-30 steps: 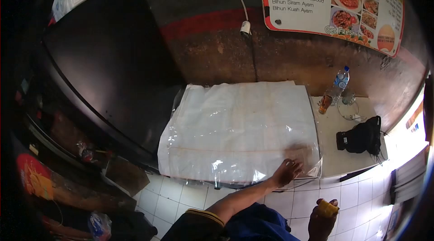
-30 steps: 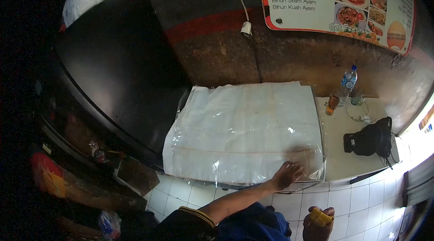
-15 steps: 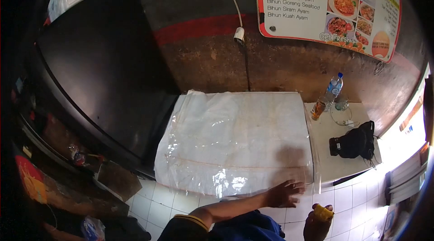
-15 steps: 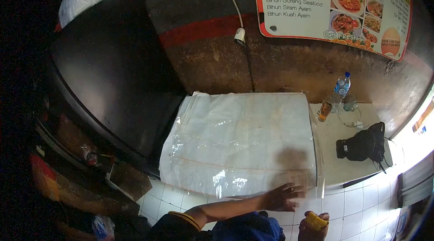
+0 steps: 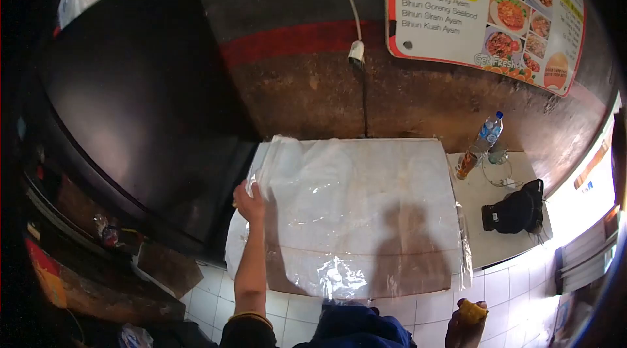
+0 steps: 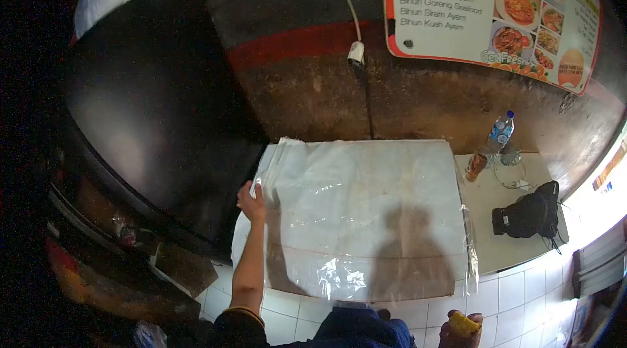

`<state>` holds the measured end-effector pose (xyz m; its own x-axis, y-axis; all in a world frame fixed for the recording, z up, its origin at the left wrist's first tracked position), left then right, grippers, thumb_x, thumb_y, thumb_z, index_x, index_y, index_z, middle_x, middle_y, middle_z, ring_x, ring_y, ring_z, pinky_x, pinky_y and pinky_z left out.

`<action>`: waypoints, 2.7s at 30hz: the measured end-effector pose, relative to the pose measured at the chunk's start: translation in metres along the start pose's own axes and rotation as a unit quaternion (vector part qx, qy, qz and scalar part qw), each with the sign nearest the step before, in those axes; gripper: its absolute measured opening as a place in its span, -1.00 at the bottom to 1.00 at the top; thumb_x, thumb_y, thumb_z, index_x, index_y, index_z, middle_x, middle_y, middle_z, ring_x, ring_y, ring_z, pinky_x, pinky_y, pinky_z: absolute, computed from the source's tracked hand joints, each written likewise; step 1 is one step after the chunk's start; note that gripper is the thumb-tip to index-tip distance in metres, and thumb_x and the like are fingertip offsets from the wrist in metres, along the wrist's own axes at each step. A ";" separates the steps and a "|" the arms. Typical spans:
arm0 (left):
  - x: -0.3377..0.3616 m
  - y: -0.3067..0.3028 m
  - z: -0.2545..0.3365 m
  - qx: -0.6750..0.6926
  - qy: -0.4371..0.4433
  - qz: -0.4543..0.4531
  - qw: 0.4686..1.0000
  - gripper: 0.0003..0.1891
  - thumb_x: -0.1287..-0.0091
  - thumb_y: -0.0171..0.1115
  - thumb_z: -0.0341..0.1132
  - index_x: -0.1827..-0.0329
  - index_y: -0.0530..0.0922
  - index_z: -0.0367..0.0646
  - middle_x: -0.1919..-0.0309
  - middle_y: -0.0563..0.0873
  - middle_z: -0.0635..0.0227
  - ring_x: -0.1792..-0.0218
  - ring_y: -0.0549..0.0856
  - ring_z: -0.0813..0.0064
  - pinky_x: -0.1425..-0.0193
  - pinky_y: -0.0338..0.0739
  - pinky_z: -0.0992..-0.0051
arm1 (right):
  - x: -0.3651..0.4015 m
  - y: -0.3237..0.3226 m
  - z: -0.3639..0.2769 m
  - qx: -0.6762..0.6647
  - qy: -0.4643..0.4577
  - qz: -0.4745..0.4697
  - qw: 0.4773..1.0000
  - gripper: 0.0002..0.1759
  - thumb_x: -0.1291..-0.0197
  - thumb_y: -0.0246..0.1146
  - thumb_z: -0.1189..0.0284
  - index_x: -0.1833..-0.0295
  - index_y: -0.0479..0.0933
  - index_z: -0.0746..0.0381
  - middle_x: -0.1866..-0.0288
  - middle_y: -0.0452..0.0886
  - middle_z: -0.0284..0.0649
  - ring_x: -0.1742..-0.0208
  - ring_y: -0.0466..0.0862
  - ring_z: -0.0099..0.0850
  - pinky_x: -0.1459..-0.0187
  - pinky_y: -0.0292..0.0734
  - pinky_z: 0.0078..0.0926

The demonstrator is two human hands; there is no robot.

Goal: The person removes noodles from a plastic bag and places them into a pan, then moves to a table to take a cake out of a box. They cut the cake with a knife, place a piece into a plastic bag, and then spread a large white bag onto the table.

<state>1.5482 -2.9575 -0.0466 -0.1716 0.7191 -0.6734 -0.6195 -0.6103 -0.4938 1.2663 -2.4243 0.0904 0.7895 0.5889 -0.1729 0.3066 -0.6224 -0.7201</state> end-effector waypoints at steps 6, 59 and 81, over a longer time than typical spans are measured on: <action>-0.029 0.027 -0.063 -0.181 -0.083 -0.191 0.961 -0.61 -0.23 0.21 -0.05 -0.03 0.54 -0.08 0.19 0.66 0.15 0.05 0.61 0.09 -0.02 0.48 0.19 | 0.013 0.039 -0.013 -0.464 0.103 0.016 0.880 -0.62 -0.26 0.20 0.22 0.06 0.47 0.36 0.34 0.56 -0.15 0.43 0.49 -0.47 0.37 0.43 -0.57; 0.078 -0.097 -0.051 -0.004 0.072 -0.294 0.953 -0.80 -0.24 0.20 -0.35 0.13 0.58 -0.24 0.27 0.69 0.08 0.19 0.64 0.07 0.01 0.47 0.20 | 0.014 0.133 -0.078 -0.790 0.130 -0.081 0.593 -0.69 -0.33 0.16 0.30 -0.06 0.29 0.20 -0.11 0.39 0.18 0.00 0.63 -0.17 -0.05 0.64 -0.40; -0.016 -0.052 0.043 0.189 0.122 -0.368 0.902 -0.71 -0.39 0.12 -0.33 -0.14 0.53 -0.17 0.11 0.66 0.18 0.13 0.64 0.35 0.00 0.51 0.46 | 0.013 0.134 -0.077 -0.770 0.168 -0.081 0.610 -0.62 -0.19 0.32 0.25 0.00 0.34 0.13 -0.04 0.46 0.12 0.10 0.65 -0.25 0.07 0.68 -0.49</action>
<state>1.5502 -2.9227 0.0140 0.5390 0.7600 -0.3632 -0.7210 0.1933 -0.6654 1.3586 -2.5396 0.0431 0.6671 0.7295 0.1512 0.3273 -0.4693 0.8201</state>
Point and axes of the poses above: each hand's wrist, its own x-axis away from the middle knuckle, its own y-axis out of the palm, z = x × y, the point moved 5 cm from there along -x, towards the middle knuckle
